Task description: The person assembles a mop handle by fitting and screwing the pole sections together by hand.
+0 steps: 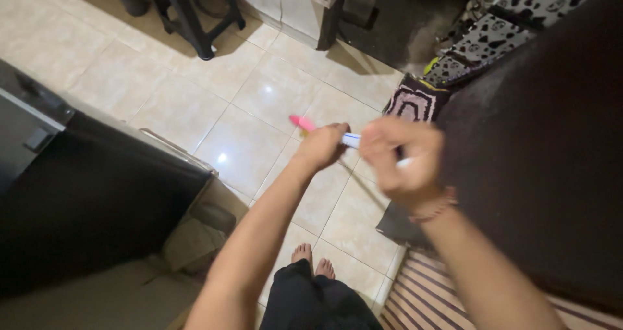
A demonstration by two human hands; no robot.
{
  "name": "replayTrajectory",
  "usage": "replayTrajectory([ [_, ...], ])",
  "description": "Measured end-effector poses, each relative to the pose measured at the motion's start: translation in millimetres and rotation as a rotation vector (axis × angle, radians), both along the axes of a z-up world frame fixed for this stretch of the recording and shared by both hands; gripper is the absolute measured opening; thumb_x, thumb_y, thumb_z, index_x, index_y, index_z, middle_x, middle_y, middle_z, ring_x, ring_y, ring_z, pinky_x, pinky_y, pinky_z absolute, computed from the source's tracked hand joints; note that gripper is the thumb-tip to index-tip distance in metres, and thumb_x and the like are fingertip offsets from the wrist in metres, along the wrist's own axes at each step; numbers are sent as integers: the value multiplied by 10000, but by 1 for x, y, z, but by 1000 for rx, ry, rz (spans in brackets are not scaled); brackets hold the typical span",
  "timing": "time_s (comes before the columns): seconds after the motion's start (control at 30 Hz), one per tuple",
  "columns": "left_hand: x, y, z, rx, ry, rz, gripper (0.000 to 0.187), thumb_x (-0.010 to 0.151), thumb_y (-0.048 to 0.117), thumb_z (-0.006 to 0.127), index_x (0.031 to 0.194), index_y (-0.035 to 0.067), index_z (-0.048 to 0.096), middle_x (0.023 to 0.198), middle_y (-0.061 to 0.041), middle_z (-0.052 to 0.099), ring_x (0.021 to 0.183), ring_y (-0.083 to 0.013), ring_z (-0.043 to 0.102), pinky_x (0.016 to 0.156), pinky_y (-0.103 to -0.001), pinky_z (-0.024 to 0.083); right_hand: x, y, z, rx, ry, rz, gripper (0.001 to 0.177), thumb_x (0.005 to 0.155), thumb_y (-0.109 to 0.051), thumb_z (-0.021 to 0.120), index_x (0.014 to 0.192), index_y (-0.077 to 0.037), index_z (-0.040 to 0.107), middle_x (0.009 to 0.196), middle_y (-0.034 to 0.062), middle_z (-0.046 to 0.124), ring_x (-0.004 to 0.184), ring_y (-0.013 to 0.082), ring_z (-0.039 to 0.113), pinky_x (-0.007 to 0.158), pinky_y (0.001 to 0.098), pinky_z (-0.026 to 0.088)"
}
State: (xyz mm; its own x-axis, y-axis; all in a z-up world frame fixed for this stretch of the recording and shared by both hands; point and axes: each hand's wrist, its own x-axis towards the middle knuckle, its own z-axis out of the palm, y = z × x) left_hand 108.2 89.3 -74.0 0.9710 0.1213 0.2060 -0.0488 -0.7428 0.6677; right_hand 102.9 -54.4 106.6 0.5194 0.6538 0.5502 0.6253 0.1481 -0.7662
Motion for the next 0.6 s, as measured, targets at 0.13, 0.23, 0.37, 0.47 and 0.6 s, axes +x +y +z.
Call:
replayTrajectory([
  [0.13, 18, 2, -10, -89, -91, 84, 263, 705, 65, 518, 968, 58, 516, 843, -177, 573, 771, -350, 549, 632, -413, 429, 7, 7, -20, -227, -39, 20, 227, 817, -55, 519, 603, 20, 508, 515, 44, 439, 459, 106, 434, 464, 240, 347],
  [0.23, 33, -3, 23, 14, -58, -66, 182, 723, 191, 602, 794, 47, 517, 784, -166, 581, 749, -348, 552, 645, -415, 432, 29, -9, 9, -14, 65, 26, 125, 752, -3, 453, 643, 18, 511, 606, 69, 518, 531, 116, 478, 504, 218, 402],
  [0.37, 35, -20, 69, 41, -74, -184, 206, 711, 227, 617, 811, 66, 537, 736, -152, 594, 715, -346, 555, 633, -428, 430, 60, -25, 62, 176, 319, 69, 350, 919, -127, 459, 592, -17, 397, 508, 81, 401, 420, 128, 392, 423, 253, 342],
  [0.47, 29, -31, 79, 29, -124, -228, 229, 710, 218, 617, 842, 58, 521, 726, -154, 590, 694, -350, 553, 610, -433, 429, 74, -14, 67, 267, 460, 22, 351, 963, -207, 450, 671, -18, 406, 565, 77, 392, 472, 146, 394, 467, 273, 351],
  [0.6, 29, -30, 68, -6, -155, -250, 271, 705, 209, 612, 902, 57, 507, 748, -156, 588, 691, -351, 552, 592, -431, 429, 74, -10, 53, 335, 439, 18, 369, 978, -259, 420, 695, -22, 410, 562, 74, 410, 497, 136, 415, 500, 254, 374],
])
